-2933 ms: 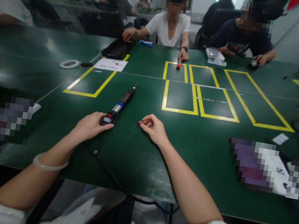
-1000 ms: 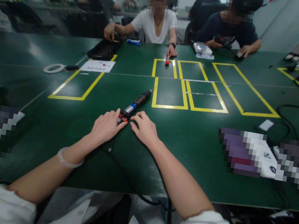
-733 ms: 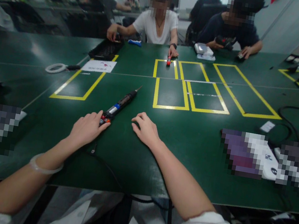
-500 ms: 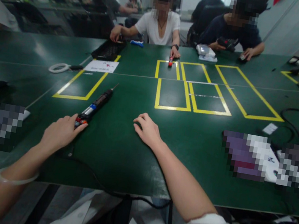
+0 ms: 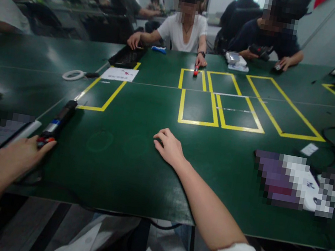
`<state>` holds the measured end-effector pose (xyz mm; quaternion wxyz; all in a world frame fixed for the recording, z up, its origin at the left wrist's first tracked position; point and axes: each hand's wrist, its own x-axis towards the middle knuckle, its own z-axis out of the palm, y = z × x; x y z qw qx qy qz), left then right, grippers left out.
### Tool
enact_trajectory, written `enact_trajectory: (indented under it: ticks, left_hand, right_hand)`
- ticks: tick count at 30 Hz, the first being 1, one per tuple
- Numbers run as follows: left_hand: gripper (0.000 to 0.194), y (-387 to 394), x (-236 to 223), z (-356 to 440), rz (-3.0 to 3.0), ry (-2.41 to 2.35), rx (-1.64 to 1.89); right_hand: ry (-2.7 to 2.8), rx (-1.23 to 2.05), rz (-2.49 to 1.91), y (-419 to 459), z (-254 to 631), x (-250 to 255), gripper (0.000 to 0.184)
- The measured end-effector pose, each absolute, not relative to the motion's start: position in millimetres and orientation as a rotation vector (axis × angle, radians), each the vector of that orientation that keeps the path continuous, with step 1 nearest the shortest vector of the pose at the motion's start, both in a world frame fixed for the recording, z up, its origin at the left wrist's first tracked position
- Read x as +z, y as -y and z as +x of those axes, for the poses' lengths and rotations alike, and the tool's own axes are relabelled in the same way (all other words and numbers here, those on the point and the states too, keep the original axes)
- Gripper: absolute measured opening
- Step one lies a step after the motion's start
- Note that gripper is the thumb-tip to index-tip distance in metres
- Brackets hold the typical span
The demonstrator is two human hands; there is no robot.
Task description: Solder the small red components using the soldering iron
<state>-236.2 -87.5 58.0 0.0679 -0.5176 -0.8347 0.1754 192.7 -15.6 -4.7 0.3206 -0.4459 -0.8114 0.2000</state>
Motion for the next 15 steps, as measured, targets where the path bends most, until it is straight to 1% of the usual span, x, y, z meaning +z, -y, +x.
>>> enact_trajectory:
  ticks: [3, 7, 9, 12, 15]
  left_hand:
    - [0.07, 94.3, 63.5, -223.5, -1.48, 2.368, 0.424]
    - [0.057, 96.2, 63.9, -214.1, -1.576, 2.177, 0.288]
    - [0.053, 92.6, 63.8, -216.6, -1.628, 2.2, 0.291]
    - [0.054, 84.4, 66.9, -220.9, -1.625, 2.267, 0.253]
    - [0.052, 73.7, 71.2, -210.5, -1.689, 2.373, 0.012]
  right_hand:
    - [2.13, 0.529, -1.168, 15.6, 193.1, -5.4, 0.017]
    - [2.128, 0.545, -1.166, 15.0, 193.7, -6.1, 0.016]
    - [2.129, 0.545, -1.167, 14.7, 193.7, -6.3, 0.016]
    - [2.129, 0.546, -1.168, 14.5, 193.3, -6.7, 0.016]
    - [2.125, 0.556, -1.16, 13.9, 192.8, -7.4, 0.016]
